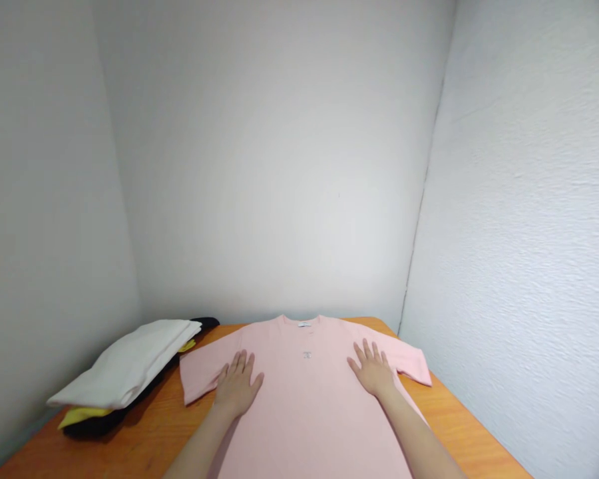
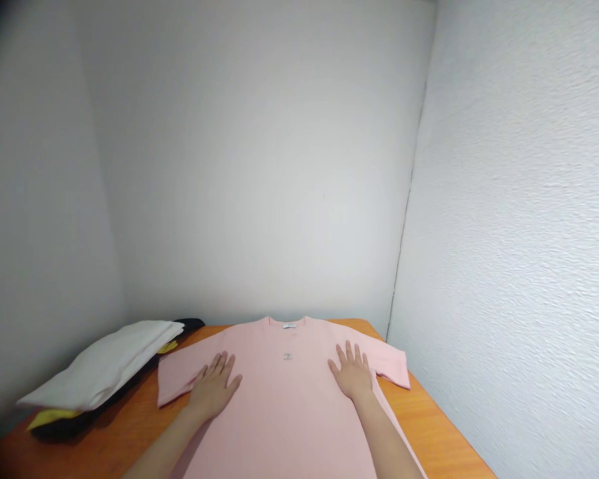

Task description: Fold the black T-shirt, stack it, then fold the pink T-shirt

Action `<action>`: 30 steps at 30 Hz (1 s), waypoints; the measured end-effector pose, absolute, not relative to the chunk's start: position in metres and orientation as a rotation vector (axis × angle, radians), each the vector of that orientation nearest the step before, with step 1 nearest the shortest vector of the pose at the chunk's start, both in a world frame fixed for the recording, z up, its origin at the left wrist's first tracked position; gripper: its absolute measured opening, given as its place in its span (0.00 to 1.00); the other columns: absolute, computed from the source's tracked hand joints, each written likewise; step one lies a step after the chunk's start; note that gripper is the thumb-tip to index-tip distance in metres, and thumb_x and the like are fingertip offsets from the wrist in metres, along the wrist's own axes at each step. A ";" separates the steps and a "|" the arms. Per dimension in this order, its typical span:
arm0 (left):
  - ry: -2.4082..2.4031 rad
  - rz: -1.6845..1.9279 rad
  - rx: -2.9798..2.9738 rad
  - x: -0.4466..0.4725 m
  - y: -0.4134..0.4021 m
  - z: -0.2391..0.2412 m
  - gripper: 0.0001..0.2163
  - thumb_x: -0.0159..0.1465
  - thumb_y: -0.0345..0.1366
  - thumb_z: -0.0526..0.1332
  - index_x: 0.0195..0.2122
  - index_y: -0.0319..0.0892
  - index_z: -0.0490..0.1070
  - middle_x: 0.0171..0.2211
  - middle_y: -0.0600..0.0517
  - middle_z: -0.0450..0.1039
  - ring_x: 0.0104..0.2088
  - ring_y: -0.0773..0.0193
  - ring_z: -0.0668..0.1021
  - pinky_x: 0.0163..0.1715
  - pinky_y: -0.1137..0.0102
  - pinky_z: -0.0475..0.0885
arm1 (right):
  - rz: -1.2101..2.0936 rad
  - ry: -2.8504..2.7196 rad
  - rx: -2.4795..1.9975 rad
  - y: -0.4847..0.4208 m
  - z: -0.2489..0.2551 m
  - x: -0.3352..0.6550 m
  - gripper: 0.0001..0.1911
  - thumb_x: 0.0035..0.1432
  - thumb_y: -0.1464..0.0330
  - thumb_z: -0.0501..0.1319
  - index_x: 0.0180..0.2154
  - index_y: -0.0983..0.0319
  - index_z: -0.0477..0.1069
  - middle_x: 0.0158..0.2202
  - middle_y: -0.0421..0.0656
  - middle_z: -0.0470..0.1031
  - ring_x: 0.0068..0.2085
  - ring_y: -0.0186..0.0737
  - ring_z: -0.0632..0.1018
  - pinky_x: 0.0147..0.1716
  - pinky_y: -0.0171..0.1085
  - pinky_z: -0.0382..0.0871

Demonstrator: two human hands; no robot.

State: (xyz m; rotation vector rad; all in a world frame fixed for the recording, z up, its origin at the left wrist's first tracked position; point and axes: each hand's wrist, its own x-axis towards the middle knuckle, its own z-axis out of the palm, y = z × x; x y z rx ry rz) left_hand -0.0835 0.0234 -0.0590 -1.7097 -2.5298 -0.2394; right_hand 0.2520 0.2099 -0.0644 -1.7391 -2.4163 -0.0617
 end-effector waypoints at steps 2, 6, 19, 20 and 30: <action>-2.529 -0.241 -1.706 -0.083 0.024 -0.059 0.33 0.65 0.53 0.41 0.65 0.38 0.53 0.67 0.42 0.45 0.67 0.51 0.49 0.63 0.51 0.46 | -0.081 -2.435 -1.674 0.190 -0.062 0.251 0.38 0.63 0.46 0.39 0.66 0.61 0.47 0.69 0.47 0.38 0.68 0.51 0.40 0.64 0.52 0.32; -2.515 -0.225 -1.712 -0.086 0.027 -0.063 0.33 0.64 0.54 0.41 0.65 0.38 0.53 0.67 0.42 0.46 0.67 0.51 0.50 0.63 0.51 0.47 | 0.024 -2.517 -1.504 0.125 -0.074 0.272 0.42 0.62 0.43 0.36 0.66 0.63 0.48 0.69 0.47 0.39 0.68 0.51 0.42 0.64 0.51 0.37; -2.496 -0.083 -1.746 -0.081 0.039 -0.066 0.33 0.65 0.51 0.40 0.66 0.35 0.48 0.68 0.41 0.43 0.68 0.48 0.46 0.62 0.46 0.44 | -0.053 -2.300 -1.742 0.020 -0.074 0.436 0.39 0.64 0.47 0.40 0.65 0.67 0.50 0.68 0.48 0.46 0.68 0.48 0.44 0.66 0.52 0.39; -2.446 -0.108 -1.798 -0.069 0.035 -0.063 0.33 0.65 0.51 0.41 0.66 0.35 0.49 0.68 0.41 0.42 0.68 0.49 0.45 0.62 0.46 0.43 | -0.073 -2.266 -1.759 0.019 -0.077 0.439 0.38 0.65 0.48 0.41 0.64 0.68 0.53 0.68 0.49 0.46 0.68 0.48 0.44 0.65 0.51 0.40; -2.130 -0.264 -2.355 0.044 -0.013 -0.054 0.31 0.67 0.55 0.40 0.66 0.46 0.49 0.68 0.52 0.40 0.68 0.58 0.46 0.65 0.55 0.41 | -0.116 -2.212 -1.815 0.009 -0.088 0.445 0.33 0.64 0.52 0.40 0.63 0.62 0.56 0.67 0.43 0.50 0.67 0.50 0.48 0.65 0.53 0.39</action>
